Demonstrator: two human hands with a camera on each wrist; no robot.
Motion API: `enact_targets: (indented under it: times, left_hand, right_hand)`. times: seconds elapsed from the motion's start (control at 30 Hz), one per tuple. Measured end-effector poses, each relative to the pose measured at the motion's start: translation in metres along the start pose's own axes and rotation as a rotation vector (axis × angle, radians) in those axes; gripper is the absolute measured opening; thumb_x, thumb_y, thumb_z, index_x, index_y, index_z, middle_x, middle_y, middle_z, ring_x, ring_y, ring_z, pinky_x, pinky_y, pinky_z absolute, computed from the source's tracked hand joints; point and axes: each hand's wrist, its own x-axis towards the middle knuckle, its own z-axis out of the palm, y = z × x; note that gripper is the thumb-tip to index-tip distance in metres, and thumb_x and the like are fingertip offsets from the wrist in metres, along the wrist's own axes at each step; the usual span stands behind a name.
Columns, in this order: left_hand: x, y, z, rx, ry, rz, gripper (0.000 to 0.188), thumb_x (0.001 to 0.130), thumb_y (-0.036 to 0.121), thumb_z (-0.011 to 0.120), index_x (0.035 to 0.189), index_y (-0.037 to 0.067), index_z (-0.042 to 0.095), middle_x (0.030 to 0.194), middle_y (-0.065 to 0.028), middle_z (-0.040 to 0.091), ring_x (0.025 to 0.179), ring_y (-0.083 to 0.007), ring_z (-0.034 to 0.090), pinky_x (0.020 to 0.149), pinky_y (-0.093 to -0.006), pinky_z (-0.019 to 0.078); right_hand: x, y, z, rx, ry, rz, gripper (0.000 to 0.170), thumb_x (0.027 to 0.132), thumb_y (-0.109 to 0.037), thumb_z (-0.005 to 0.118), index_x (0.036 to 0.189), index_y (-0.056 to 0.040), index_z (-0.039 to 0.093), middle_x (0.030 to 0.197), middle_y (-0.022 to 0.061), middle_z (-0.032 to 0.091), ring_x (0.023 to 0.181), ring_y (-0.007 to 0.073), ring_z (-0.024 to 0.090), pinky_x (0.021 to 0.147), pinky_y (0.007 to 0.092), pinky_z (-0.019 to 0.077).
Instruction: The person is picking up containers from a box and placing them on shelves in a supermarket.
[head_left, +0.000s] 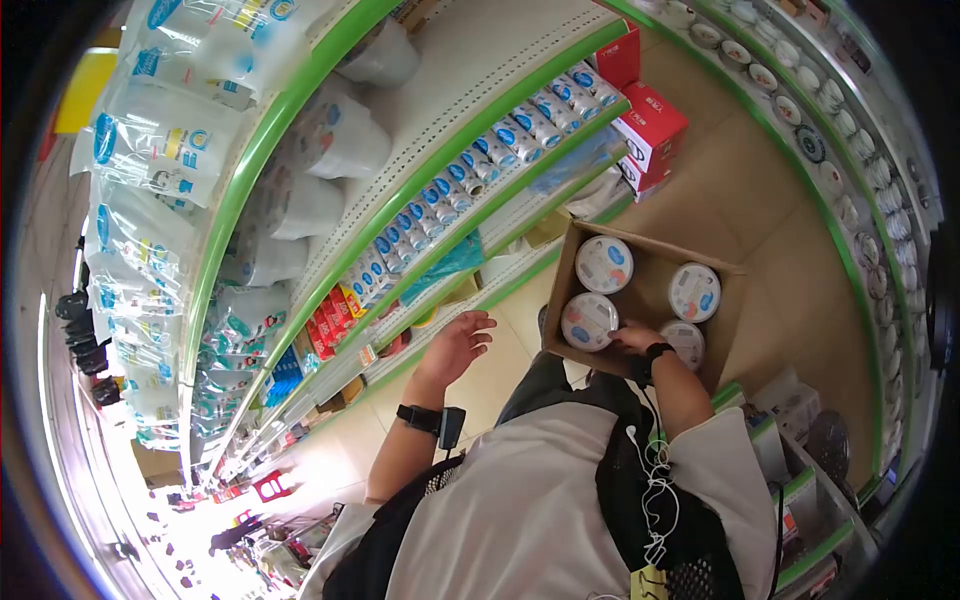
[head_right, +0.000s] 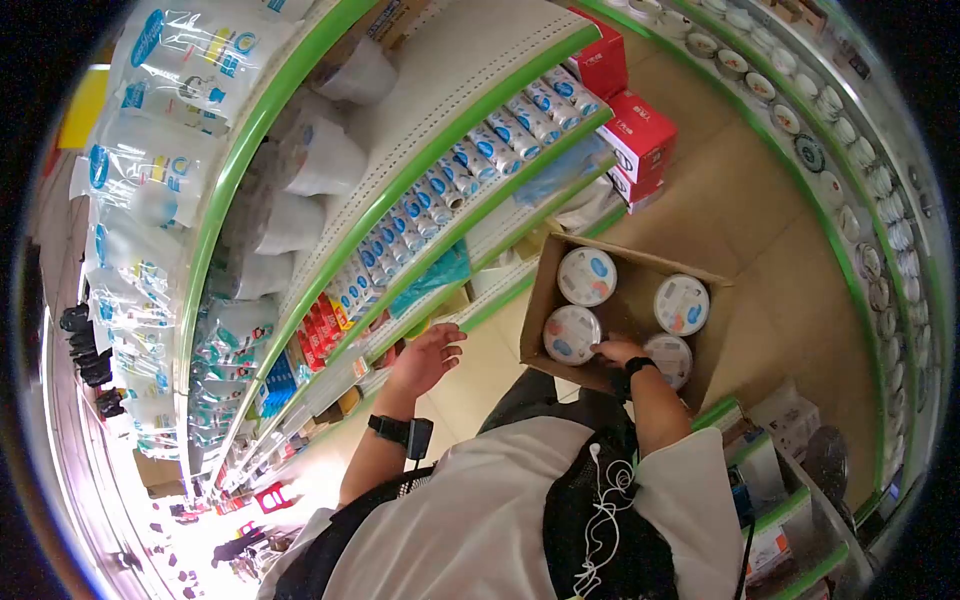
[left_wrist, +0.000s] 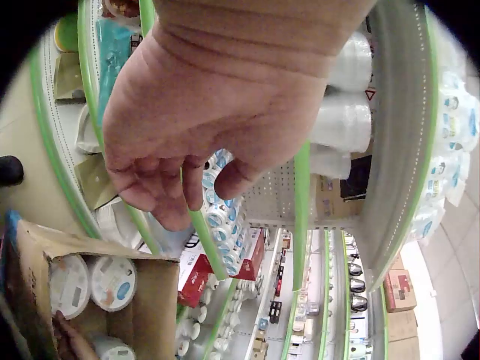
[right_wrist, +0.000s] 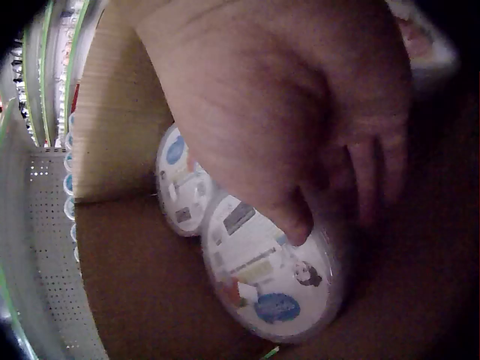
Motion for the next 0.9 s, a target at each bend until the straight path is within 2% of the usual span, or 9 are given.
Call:
enact_targets:
  times: [0.07,0.17,0.27,0.43,0.5,0.63,0.73,0.83,0.9]
  left_hand:
    - [0.015,0.004,0.0,-0.002,-0.049,0.004,0.03,0.099,0.026,0.058,0.122,0.009,0.064,0.115,-0.0059,0.069,0.097,-0.0184,0.063,0.086,-0.0344,0.0494]
    - [0.038,0.024,0.004,0.034,-0.112,0.024,0.031,0.099,0.027,0.057,0.124,0.009,0.063,0.116,-0.006,0.069,0.097,-0.0177,0.063,0.086,-0.0336,0.0492]
    - [0.063,0.056,0.009,0.074,-0.179,0.04,0.031,0.099,0.027,0.057,0.125,0.009,0.061,0.118,-0.006,0.069,0.096,-0.017,0.063,0.086,-0.0325,0.0489]
    - [0.091,0.113,0.004,0.091,-0.264,0.128,0.03,0.099,0.026,0.058,0.123,0.008,0.062,0.117,-0.0059,0.069,0.095,-0.0171,0.064,0.084,-0.0313,0.0497]
    - [0.095,0.144,0.001,0.068,-0.306,0.162,0.032,0.1,0.023,0.057,0.128,0.01,0.059,0.118,-0.0063,0.069,0.096,-0.0171,0.064,0.083,-0.0315,0.0493]
    - [0.09,0.19,-0.007,-0.062,-0.337,0.35,0.044,0.096,0.02,0.062,0.138,0.01,0.051,0.118,-0.0094,0.068,0.096,-0.0186,0.064,0.088,-0.0335,0.0496]
    - [0.082,0.213,-0.019,-0.269,-0.415,0.506,0.055,0.094,0.018,0.06,0.147,0.01,0.046,0.12,-0.0114,0.067,0.097,-0.0204,0.063,0.089,-0.0344,0.0493]
    - [0.073,0.245,-0.04,-0.438,-0.467,0.567,0.062,0.094,0.022,0.06,0.152,0.01,0.042,0.122,-0.01,0.067,0.097,-0.02,0.062,0.089,-0.0351,0.0488]
    - [0.067,0.257,-0.048,-0.437,-0.479,0.586,0.066,0.094,0.024,0.06,0.154,0.008,0.039,0.124,-0.0087,0.067,0.095,-0.0194,0.06,0.089,-0.035,0.0479]
  right_hand:
    - [-0.017,-0.011,0.001,0.043,0.079,0.0,0.081,0.091,-0.029,0.074,0.153,0.0019,0.033,0.135,0.017,0.058,0.111,0.0266,0.064,0.091,0.0415,0.055]
    - [-0.06,-0.043,-0.001,-0.093,0.162,0.014,0.062,0.089,-0.031,0.074,0.137,-0.0024,0.048,0.121,0.013,0.064,0.103,0.0245,0.065,0.09,0.041,0.0535]
    - [-0.121,-0.083,-0.005,-0.073,0.189,-0.117,0.047,0.089,-0.03,0.074,0.122,-0.0032,0.053,0.108,0.012,0.063,0.096,0.0214,0.065,0.078,0.0364,0.0556]
    - [-0.212,-0.17,0.002,-0.028,0.205,-0.343,0.051,0.094,-0.033,0.07,0.131,-0.0031,0.05,0.118,0.0108,0.061,0.098,0.0189,0.064,0.083,0.0346,0.0564]
    - [-0.226,-0.214,0.013,0.22,0.16,-0.62,0.049,0.099,-0.03,0.064,0.138,-0.0042,0.048,0.123,0.0104,0.06,0.107,0.0204,0.065,0.089,0.0369,0.057]
    - [-0.268,-0.34,0.065,0.432,0.038,-0.839,0.049,0.102,-0.026,0.058,0.143,-0.0051,0.043,0.129,0.0112,0.06,0.117,0.0236,0.064,0.093,0.0442,0.0572]
    - [-0.25,-0.415,0.086,0.456,-0.052,-0.981,0.047,0.102,-0.028,0.059,0.139,-0.0046,0.043,0.129,0.0127,0.06,0.113,0.026,0.066,0.092,0.0473,0.0582]
    - [-0.213,-0.493,0.12,0.451,0.006,-0.978,0.048,0.099,-0.033,0.064,0.133,-0.0055,0.046,0.121,0.0122,0.062,0.099,0.0255,0.068,0.087,0.0461,0.0591]
    - [-0.181,-0.526,0.129,0.448,-0.035,-0.906,0.045,0.095,-0.039,0.069,0.122,-0.0054,0.052,0.104,0.01,0.062,0.084,0.0231,0.067,0.082,0.0419,0.0593]
